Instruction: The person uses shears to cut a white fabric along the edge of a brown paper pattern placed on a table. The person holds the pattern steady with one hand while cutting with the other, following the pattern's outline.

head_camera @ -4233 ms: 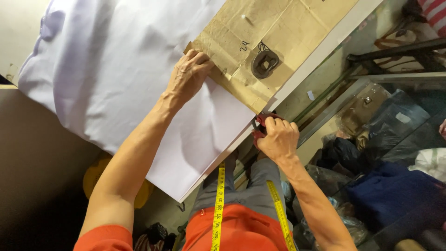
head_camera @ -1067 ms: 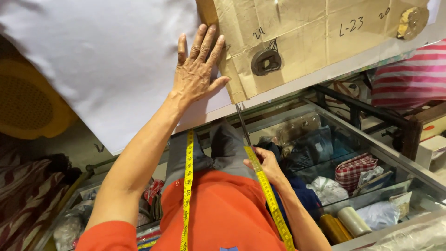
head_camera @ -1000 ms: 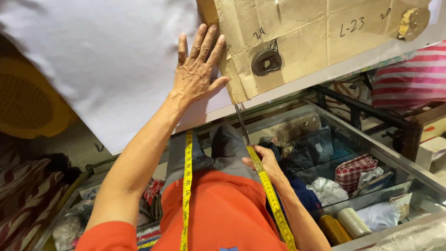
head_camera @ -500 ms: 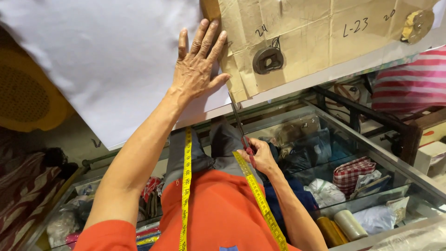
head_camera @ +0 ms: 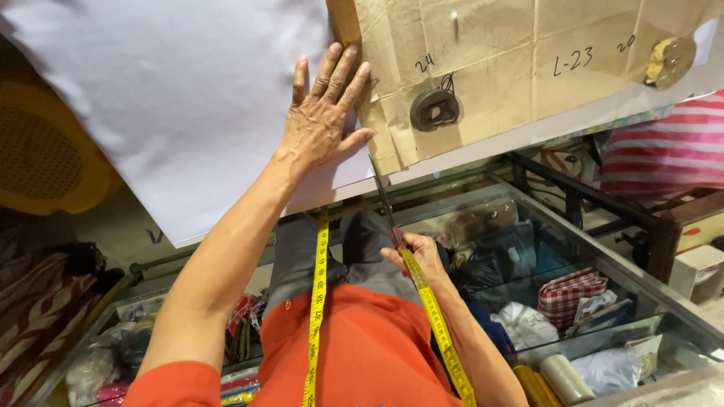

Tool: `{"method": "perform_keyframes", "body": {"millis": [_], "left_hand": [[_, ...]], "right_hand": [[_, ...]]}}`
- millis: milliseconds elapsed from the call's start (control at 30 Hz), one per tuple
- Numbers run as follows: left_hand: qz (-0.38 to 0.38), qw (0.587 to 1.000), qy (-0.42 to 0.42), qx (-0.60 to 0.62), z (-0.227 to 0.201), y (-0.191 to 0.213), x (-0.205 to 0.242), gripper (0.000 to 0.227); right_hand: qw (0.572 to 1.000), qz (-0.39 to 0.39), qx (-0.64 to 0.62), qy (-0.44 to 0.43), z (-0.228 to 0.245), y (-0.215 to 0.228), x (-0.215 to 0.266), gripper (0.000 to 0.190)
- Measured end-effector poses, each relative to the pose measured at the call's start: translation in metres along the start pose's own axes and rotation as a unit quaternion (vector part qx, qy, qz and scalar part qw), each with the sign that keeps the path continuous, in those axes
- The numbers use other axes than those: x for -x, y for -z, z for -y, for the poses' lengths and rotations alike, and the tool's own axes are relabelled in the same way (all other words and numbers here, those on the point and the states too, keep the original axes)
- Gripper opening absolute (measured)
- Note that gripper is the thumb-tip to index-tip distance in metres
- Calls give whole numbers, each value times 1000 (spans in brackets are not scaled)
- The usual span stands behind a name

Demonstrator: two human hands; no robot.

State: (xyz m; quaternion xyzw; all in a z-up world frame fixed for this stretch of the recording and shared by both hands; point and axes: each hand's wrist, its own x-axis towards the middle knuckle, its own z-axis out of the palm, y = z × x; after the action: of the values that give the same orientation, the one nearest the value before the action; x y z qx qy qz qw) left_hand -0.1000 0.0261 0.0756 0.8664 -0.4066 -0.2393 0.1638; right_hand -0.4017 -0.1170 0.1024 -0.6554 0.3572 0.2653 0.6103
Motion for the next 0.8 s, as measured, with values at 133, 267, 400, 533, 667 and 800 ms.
{"method": "perform_keyframes", "body": {"millis": [133, 267, 400, 533, 667, 800], "left_hand": [[-18, 1000, -9, -2, 3, -7, -1, 92], [-23, 1000, -1, -7, 4, -9, -3, 79], [-34, 999, -5, -4, 4, -11, -2, 80], [-45, 999, -10, -1, 6, -12, -2, 79], [-46, 999, -10, -2, 8, -14, -2, 75], [-134, 989, -42, -37, 13, -25, -3, 59]], "right_hand": [[1000, -6, -20, -15, 0, 2, 0, 59], [1000, 8, -6, -10, 6, 5, -3, 54], [997, 1, 65, 49, 0, 2, -15, 54], [997, 2, 47, 53, -15, -1, -23, 56], [998, 2, 11, 66, -14, -5, -21, 47], [998, 3, -53, -33, 12, -6, -12, 58]]}}
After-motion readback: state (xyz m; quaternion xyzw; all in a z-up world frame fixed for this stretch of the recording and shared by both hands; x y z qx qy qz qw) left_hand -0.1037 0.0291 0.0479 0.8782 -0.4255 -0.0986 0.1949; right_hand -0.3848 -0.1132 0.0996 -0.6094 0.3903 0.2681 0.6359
